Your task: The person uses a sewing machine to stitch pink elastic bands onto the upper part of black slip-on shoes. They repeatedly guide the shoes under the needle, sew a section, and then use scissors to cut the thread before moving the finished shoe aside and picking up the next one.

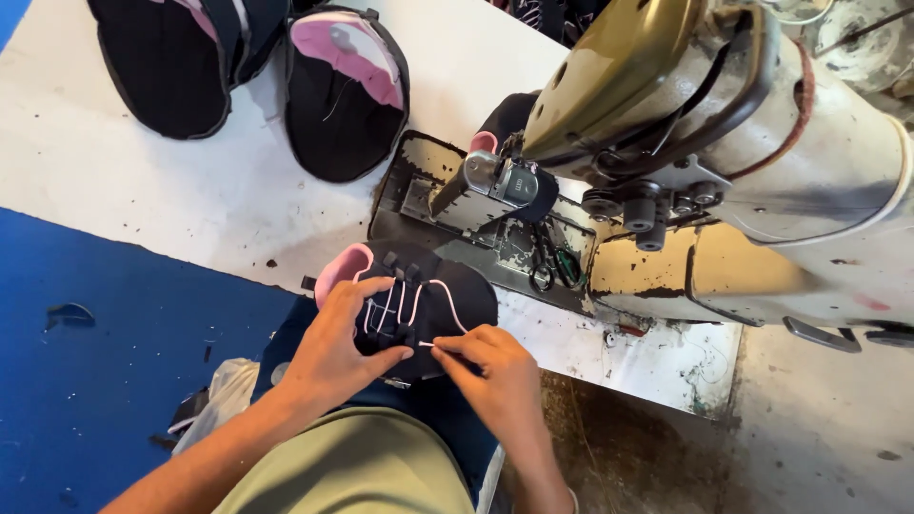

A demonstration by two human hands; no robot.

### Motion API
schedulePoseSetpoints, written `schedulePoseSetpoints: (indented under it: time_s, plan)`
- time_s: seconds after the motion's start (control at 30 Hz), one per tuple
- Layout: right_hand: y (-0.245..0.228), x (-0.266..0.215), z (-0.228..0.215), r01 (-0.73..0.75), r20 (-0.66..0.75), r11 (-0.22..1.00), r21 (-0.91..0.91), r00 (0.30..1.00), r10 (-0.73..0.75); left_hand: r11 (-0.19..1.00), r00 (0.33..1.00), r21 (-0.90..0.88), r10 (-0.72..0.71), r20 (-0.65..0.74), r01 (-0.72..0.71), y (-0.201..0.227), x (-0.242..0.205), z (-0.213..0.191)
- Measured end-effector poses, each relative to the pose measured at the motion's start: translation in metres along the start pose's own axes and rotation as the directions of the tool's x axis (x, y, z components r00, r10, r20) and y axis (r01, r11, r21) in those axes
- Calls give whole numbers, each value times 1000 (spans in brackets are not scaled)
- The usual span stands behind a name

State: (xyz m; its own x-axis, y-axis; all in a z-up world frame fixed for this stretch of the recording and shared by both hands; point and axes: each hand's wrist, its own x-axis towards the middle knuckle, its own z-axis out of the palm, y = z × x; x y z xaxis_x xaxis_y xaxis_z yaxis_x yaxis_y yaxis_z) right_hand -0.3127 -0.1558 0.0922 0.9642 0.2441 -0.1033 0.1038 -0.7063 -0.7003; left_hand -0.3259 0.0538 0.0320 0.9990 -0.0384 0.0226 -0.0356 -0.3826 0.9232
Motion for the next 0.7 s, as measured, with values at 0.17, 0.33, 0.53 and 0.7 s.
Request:
schedulePoseSetpoints:
  time_s: [0.17, 0.33, 0.53, 0.7]
  plan:
    - [0, 2, 12, 22, 27, 997, -73, 999, -20, 996, 997, -25, -82, 7, 82, 2, -4, 0]
    - [8, 2, 15, 164, 33, 981, 107, 985, -168, 992, 999, -121, -33, 24, 36, -2, -6, -2]
    - [4, -4, 17, 427, -4, 900, -87, 903, -429, 976, 999, -216, 25, 23, -20, -23, -8, 6]
    - [-7, -10, 27, 472, -140, 840, -265, 843, -518, 969, 995, -239, -42, 86, 62, -14, -11, 7]
